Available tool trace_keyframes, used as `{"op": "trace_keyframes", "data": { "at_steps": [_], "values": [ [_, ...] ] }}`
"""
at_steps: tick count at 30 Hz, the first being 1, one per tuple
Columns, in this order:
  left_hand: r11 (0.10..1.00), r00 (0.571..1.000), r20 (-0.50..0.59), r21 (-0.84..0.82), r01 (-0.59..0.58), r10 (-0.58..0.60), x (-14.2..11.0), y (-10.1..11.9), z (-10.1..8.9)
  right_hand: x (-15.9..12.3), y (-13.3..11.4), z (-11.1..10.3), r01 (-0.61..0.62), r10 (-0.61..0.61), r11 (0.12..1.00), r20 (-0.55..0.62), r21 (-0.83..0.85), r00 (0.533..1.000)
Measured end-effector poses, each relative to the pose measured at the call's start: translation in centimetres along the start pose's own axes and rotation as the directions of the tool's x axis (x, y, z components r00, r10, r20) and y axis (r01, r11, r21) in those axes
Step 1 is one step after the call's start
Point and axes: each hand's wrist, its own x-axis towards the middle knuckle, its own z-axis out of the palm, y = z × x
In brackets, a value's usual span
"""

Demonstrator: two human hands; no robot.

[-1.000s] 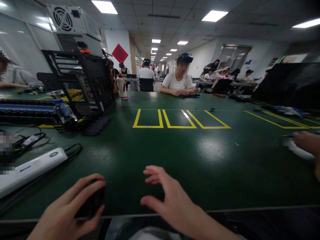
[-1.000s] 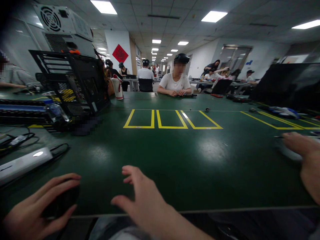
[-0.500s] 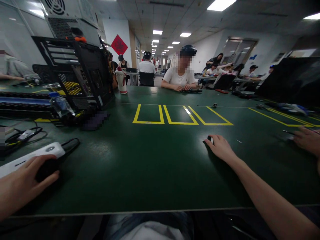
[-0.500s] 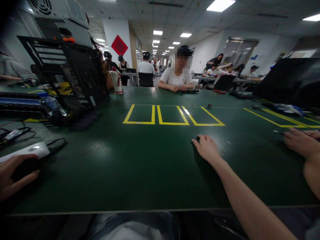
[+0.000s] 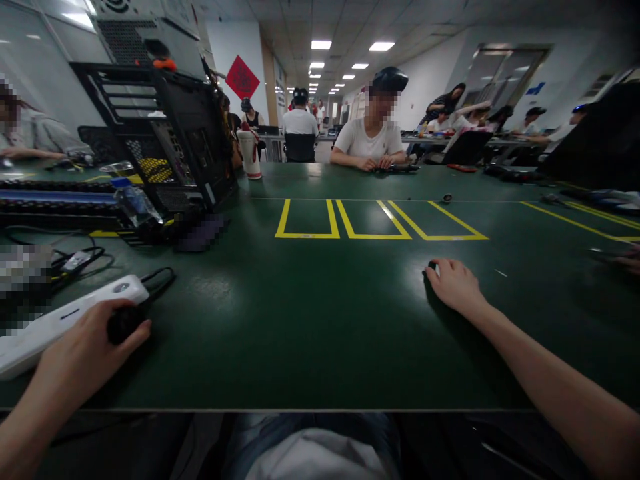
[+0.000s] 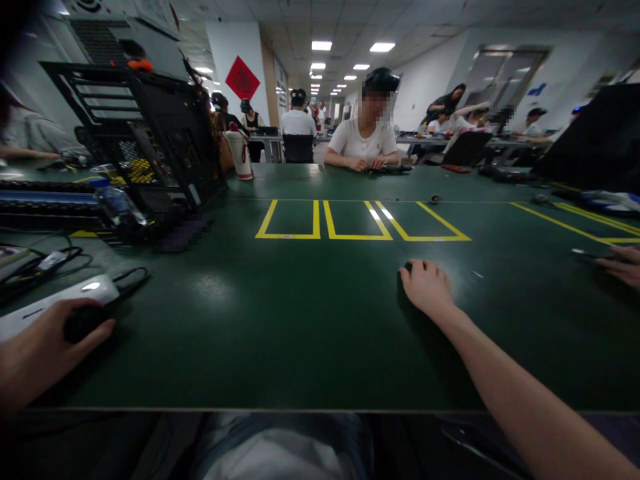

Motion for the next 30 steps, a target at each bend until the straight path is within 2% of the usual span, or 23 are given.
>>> {"op": "trace_keyframes", "data": {
  "at_steps": [3,5,7,10,13,14,17,19,22,26,28,30],
  "values": [
    [0.994,0.992,-0.062,0.029,-0.106,0.107,0.9,4.3,-0.3,0.1,-1.8,-0.5,0.076,-0.077,0.997,-0.078,-0.007,0.994],
    [0.976,0.975,-0.044,-0.021,-0.217,0.216,2.1,7.1,0.0,0.6,-3.5,-0.9,0.158,-0.154,0.986,-0.093,0.044,0.984],
    [0.947,0.949,-0.009,-0.064,-0.315,0.315,3.8,9.8,0.6,1.2,-6.0,-1.4,0.258,-0.249,0.952,-0.077,0.165,0.965],
    [0.88,0.891,0.01,-0.158,-0.448,0.455,6.6,14.0,1.9,2.2,-10.6,-1.8,0.37,-0.409,0.796,-0.026,0.478,0.912],
    [0.822,0.853,-0.056,-0.241,-0.516,0.519,9.5,19.0,3.8,3.3,-15.3,-1.7,0.289,-0.477,0.607,0.049,0.74,0.877],
    [0.803,0.841,-0.069,-0.268,-0.533,0.536,10.4,20.8,4.4,3.8,-16.7,-1.5,0.23,-0.463,0.565,0.074,0.792,0.883],
    [0.735,0.794,-0.119,-0.317,-0.6,0.597,12.2,25.8,6.1,5.5,-19.5,-0.5,-0.014,-0.391,0.386,0.178,0.922,0.903],
    [0.674,0.746,-0.147,-0.342,-0.655,0.65,12.7,28.1,6.9,6.6,-20.3,0.2,-0.182,-0.388,0.232,0.262,0.956,0.884],
    [0.604,0.694,-0.193,-0.367,-0.707,0.694,12.7,29.7,7.6,7.3,-20.5,0.8,-0.302,-0.421,0.095,0.313,0.949,0.851],
    [0.538,0.641,-0.26,-0.37,-0.757,0.722,11.7,29.5,7.5,6.2,-19.8,0.1,-0.363,-0.441,-0.01,0.322,0.932,0.838],
    [0.5,0.606,-0.285,-0.366,-0.785,0.742,10.9,29.0,7.1,5.1,-19.3,-0.3,-0.327,-0.453,-0.018,0.284,0.945,0.845],
    [0.443,0.551,-0.303,-0.357,-0.822,0.778,10.0,28.6,6.6,3.8,-19.0,-0.5,-0.22,-0.463,-0.003,0.193,0.976,0.865]
  ]
}}
